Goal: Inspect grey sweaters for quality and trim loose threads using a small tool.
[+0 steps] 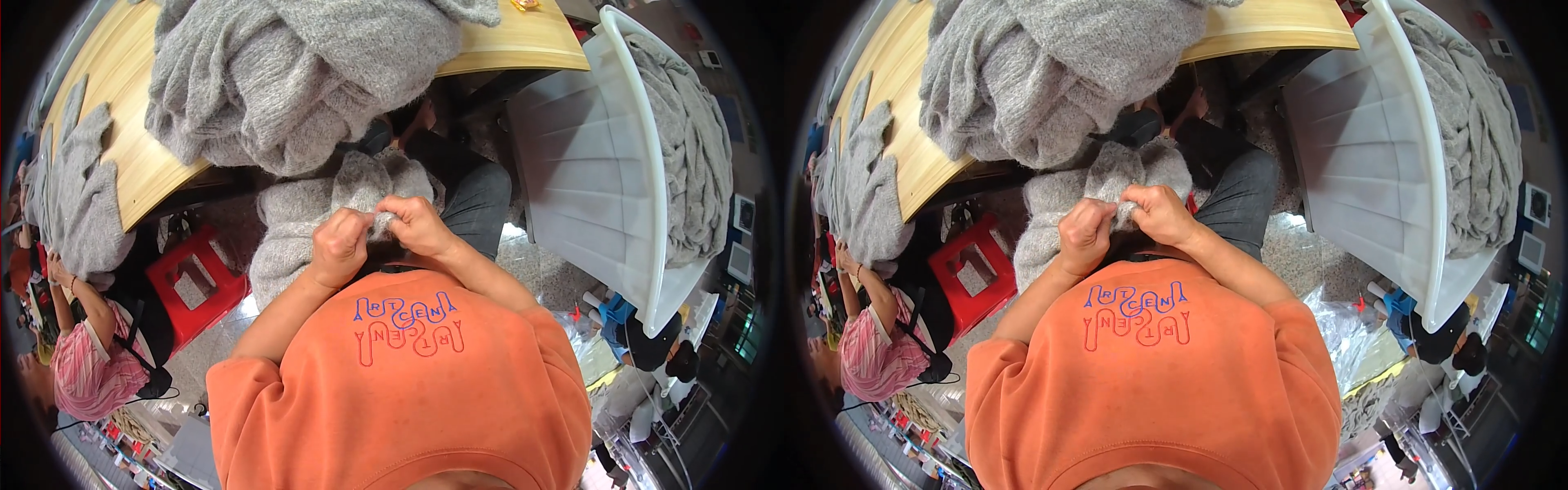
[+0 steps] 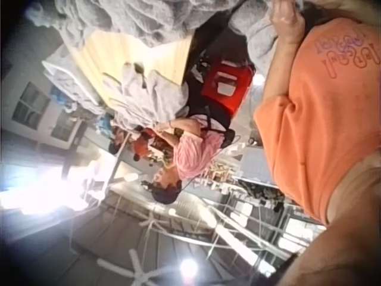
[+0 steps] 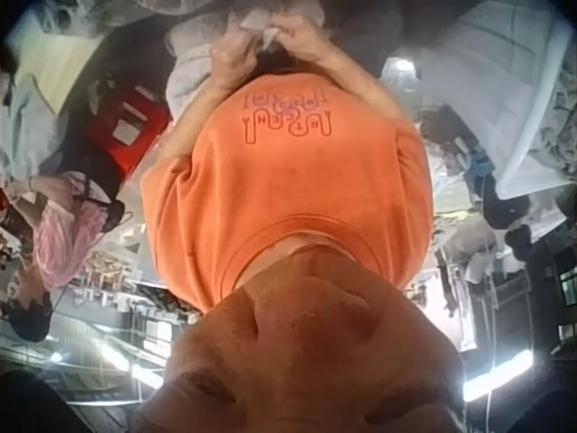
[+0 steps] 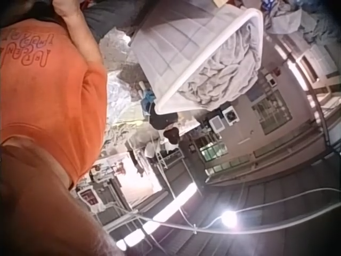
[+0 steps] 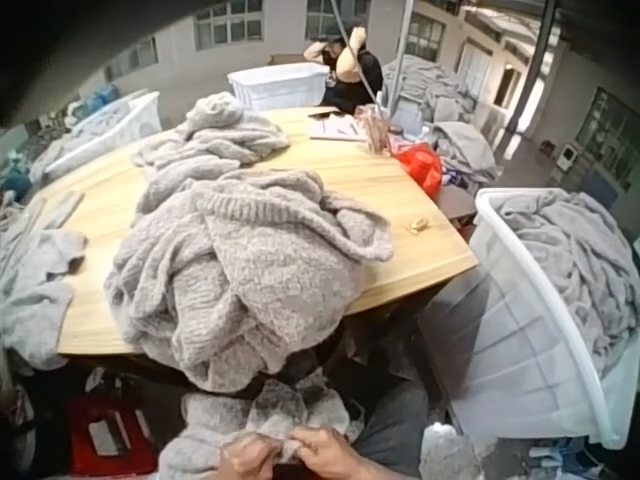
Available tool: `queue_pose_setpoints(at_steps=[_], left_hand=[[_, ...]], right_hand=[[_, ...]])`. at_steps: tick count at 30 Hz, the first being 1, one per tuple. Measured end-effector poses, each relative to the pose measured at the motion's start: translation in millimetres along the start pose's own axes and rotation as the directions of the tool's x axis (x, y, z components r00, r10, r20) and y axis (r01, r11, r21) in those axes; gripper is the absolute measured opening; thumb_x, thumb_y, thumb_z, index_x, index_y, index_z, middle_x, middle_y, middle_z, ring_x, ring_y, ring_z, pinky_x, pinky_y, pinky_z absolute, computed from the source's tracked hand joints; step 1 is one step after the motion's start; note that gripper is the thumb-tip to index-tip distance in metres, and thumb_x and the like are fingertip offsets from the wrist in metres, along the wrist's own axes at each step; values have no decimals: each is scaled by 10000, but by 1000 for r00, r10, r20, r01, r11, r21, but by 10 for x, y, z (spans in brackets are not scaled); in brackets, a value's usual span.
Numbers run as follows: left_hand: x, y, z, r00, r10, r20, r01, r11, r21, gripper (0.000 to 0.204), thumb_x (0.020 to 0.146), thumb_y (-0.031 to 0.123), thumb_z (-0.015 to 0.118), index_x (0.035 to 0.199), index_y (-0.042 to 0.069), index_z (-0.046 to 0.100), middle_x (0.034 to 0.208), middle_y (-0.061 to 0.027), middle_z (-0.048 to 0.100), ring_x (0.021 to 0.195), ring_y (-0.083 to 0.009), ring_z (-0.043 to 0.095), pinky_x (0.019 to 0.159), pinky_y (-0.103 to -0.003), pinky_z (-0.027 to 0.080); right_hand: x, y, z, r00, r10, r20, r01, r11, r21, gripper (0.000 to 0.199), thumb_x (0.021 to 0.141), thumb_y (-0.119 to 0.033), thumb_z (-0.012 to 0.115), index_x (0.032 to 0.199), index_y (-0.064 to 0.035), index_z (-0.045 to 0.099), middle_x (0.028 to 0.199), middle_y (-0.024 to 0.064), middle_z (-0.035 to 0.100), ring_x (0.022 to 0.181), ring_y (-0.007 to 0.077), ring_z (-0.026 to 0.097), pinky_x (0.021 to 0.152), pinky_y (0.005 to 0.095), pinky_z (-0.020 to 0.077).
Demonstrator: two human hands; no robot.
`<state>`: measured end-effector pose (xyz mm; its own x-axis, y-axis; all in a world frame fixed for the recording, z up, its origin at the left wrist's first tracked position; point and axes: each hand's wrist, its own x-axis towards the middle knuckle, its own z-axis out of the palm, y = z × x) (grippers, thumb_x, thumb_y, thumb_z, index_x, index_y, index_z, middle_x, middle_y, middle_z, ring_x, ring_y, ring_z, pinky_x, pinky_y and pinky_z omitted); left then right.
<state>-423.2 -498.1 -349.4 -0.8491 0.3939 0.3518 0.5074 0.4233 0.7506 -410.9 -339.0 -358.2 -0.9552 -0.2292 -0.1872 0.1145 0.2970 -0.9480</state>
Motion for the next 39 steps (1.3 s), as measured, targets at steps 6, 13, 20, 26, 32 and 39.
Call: queue_pose_setpoints(at_steps=[6, 13, 20, 26, 32, 39], left_hand=[[-9, 15, -30, 988, 147, -41, -142, 984, 107, 152, 637, -115, 561, 737, -1, 564, 676, -112, 560, 588, -234, 563, 510, -290, 454], [33, 82, -46, 990, -129, -52, 123, 986, -110, 149, 642, -107, 575, 733, 10, 561, 676, -100, 561, 573, -200, 549, 501, -263, 438], [31, 75, -33, 980, -186, -74, 174, 974, -145, 102, 671, -71, 589, 723, 16, 573, 666, -97, 565, 577, -188, 557, 509, -259, 444], [42, -93, -105, 822, -530, 209, 569, 769, -292, 81, 709, 14, 600, 782, -19, 591, 638, -80, 579, 572, -105, 542, 493, -247, 425], [86, -201, -192, 639, -563, 524, 677, 736, -35, 77, 722, 33, 579, 773, -20, 600, 590, -49, 571, 520, -76, 507, 477, -232, 408], [119, -149, -165, 595, -580, 556, 791, 302, -532, 42, 713, -23, 564, 740, -7, 592, 673, 1, 577, 588, -42, 495, 528, -183, 390]], right_hand=[[-30, -7, 44, 996, -55, -72, 59, 997, 52, 225, 624, 31, 466, 824, 16, 569, 685, 167, 568, 635, 259, 579, 573, 315, 442], [-49, 27, 48, 1000, 6, -20, 1, 952, 305, 221, 655, 53, 439, 842, 22, 554, 675, 11, 533, 613, 63, 467, 530, 233, 408], [-49, 28, 95, 933, -333, -134, 292, 921, -256, 183, 632, 23, 493, 810, -11, 511, 689, 96, 548, 603, 241, 558, 503, 331, 431], [-36, 125, 96, 863, -503, -43, 428, 774, -467, 106, 642, -5, 511, 725, -52, 464, 610, 91, 484, 538, 277, 519, 423, 365, 407], [-41, 127, 114, 857, -515, -25, 452, 773, -445, 152, 627, 15, 522, 760, -50, 490, 624, 86, 489, 533, 270, 526, 420, 354, 417], [-33, 38, 38, 745, -644, -173, 531, 730, -430, 308, 553, 103, 547, 836, -16, 571, 730, 88, 535, 584, 226, 559, 473, 283, 447]])
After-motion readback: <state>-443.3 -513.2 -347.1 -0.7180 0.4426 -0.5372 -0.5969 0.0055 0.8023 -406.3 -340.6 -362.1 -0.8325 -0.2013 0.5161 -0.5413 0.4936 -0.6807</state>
